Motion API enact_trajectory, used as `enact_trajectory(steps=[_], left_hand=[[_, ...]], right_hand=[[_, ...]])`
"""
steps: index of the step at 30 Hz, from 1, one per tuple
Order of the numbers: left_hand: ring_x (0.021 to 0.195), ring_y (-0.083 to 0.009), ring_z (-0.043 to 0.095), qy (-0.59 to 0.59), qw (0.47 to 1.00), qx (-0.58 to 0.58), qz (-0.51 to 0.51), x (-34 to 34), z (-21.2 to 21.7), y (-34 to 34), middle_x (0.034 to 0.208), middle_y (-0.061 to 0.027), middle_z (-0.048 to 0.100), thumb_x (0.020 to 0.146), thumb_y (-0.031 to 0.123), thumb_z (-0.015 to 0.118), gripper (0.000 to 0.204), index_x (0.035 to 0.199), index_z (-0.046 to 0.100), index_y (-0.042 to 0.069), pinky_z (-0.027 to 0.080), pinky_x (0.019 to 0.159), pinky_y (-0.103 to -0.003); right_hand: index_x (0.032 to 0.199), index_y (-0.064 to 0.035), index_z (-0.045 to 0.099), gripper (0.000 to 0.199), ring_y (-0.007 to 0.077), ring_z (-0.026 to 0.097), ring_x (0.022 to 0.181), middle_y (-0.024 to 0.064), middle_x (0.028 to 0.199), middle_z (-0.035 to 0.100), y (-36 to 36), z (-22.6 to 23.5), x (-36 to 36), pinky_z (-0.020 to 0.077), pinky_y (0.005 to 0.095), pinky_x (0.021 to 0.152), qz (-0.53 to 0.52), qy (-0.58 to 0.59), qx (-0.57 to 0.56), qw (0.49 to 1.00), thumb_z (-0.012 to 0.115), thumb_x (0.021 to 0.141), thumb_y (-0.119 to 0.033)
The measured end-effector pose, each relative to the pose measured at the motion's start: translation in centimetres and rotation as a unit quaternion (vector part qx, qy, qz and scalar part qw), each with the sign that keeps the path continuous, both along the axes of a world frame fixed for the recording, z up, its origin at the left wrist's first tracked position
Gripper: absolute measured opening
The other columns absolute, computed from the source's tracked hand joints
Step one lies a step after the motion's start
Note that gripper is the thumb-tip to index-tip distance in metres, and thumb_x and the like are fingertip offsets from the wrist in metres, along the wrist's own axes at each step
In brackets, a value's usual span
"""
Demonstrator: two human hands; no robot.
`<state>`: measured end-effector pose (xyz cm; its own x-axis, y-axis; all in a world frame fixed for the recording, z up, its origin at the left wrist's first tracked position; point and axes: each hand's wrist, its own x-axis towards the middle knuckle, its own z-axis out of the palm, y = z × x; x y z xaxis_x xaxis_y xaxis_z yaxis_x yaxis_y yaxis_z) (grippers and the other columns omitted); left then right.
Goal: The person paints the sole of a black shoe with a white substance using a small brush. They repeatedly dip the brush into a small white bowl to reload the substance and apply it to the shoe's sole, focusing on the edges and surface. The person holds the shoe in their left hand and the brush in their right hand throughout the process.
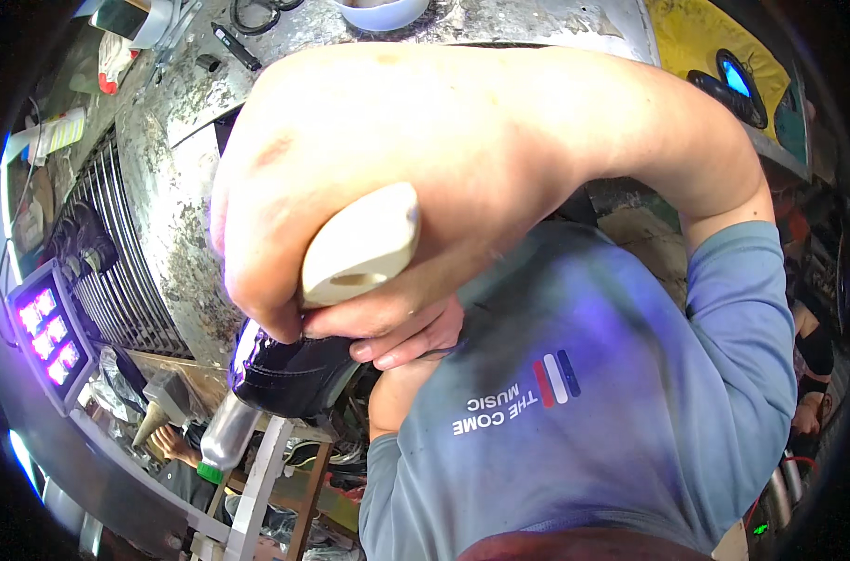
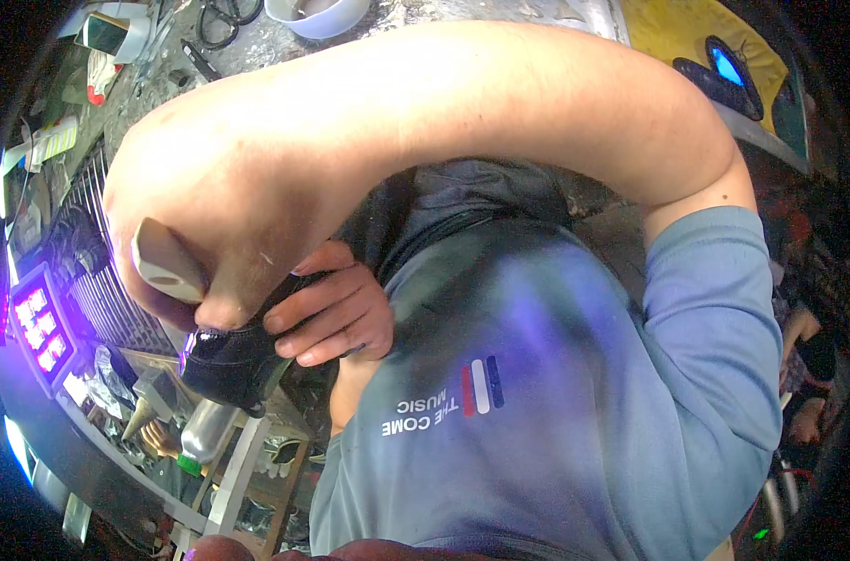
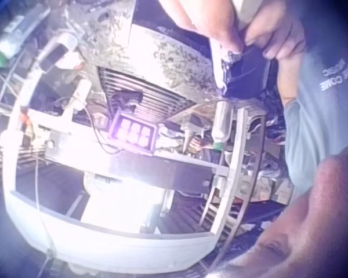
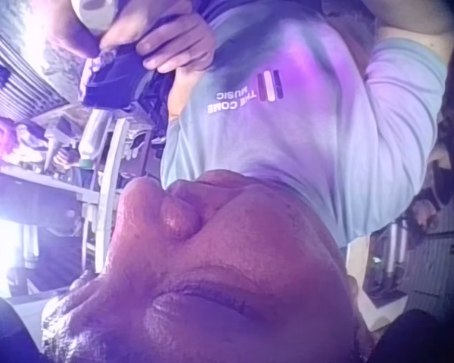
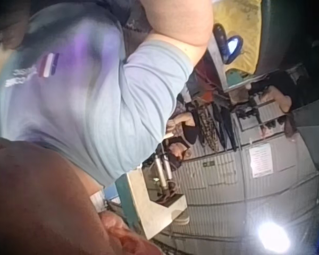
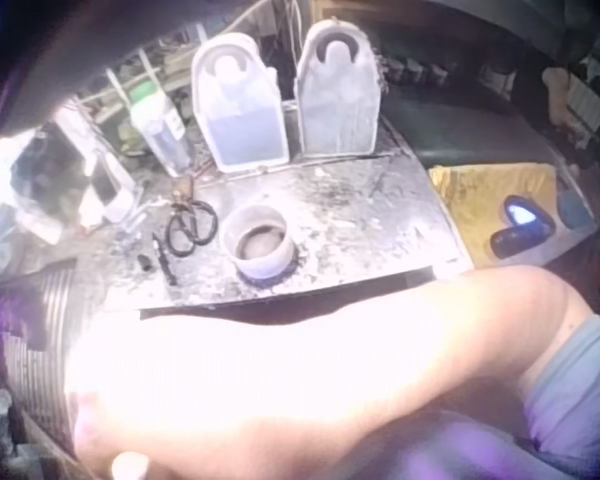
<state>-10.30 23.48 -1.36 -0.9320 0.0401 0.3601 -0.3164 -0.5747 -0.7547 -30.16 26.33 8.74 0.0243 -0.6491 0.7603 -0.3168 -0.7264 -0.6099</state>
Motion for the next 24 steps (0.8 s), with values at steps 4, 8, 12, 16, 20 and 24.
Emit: enact_trajectory(steps=[4, 8, 12, 16, 20, 24], left_hand=[[0.074, -0.0300, 0.075, -0.012, 0.999, -0.022, 0.022, 0.8, -0.3, -0.4, 0.094, -0.0214, 0.074, 0.104, 0.015, 0.042, 0.031, 0.127, 0.046, -0.005, 0.062, 0.066, -0.040], [0.074, -0.0296, 0.075, -0.003, 0.999, -0.031, 0.035, 1.0, -0.5, -0.5, 0.093, -0.0213, 0.074, 0.103, 0.011, 0.043, 0.032, 0.130, 0.046, -0.006, 0.062, 0.065, -0.039], [0.075, -0.0299, 0.075, 0.027, 0.999, -0.012, 0.037, -0.1, 0.2, 0.5, 0.094, -0.0211, 0.074, 0.102, 0.010, 0.044, 0.034, 0.132, 0.044, -0.007, 0.063, 0.065, -0.039], [0.080, -0.0308, 0.075, 0.057, 0.998, -0.015, 0.017, 0.1, -0.5, 0.0, 0.097, -0.0214, 0.074, 0.101, 0.008, 0.048, 0.036, 0.134, 0.043, -0.006, 0.063, 0.067, -0.039], [0.082, -0.0314, 0.075, 0.080, 0.996, -0.006, 0.029, 0.0, -0.8, 0.4, 0.098, -0.0216, 0.073, 0.101, 0.007, 0.049, 0.037, 0.135, 0.042, -0.006, 0.063, 0.069, -0.040], [0.079, -0.0316, 0.075, 0.064, 0.997, -0.010, 0.030, 0.3, -0.8, 0.2, 0.099, -0.0220, 0.073, 0.100, 0.007, 0.049, 0.036, 0.134, 0.042, -0.006, 0.063, 0.067, -0.040]], right_hand=[[0.086, -0.0054, 0.068, 0.011, 0.0291, 0.067, 0.074, 0.0093, 0.080, 0.069, 0.4, 0.1, -0.4, 0.0539, 0.0376, 0.066, -0.013, 0.011, 0.021, 1.000, 0.073, 0.079, -0.013], [0.084, -0.0047, 0.068, 0.010, 0.0276, 0.068, 0.074, 0.0091, 0.081, 0.070, 0.4, -0.1, -1.2, 0.0541, 0.0364, 0.066, -0.014, 0.022, 0.035, 0.999, 0.073, 0.079, -0.012], [0.082, -0.0040, 0.069, 0.010, 0.0260, 0.068, 0.073, 0.0089, 0.081, 0.070, 0.9, 0.5, -1.7, 0.0542, 0.0352, 0.066, -0.019, 0.030, 0.052, 0.998, 0.073, 0.078, -0.012], [0.080, -0.0032, 0.069, 0.009, 0.0245, 0.069, 0.073, 0.0087, 0.081, 0.071, 1.6, 0.8, -2.4, 0.0544, 0.0340, 0.066, -0.027, 0.039, 0.067, 0.997, 0.073, 0.078, -0.012], [0.078, -0.0025, 0.070, 0.009, 0.0229, 0.069, 0.072, 0.0085, 0.081, 0.072, 1.9, 1.0, -3.0, 0.0545, 0.0328, 0.066, -0.020, 0.041, 0.082, 0.996, 0.073, 0.077, -0.011], [0.076, -0.0017, 0.071, 0.009, 0.0214, 0.070, 0.072, 0.0082, 0.081, 0.073, 2.5, 1.1, -4.0, 0.0547, 0.0316, 0.066, -0.018, 0.036, 0.106, 0.994, 0.073, 0.076, -0.011]])
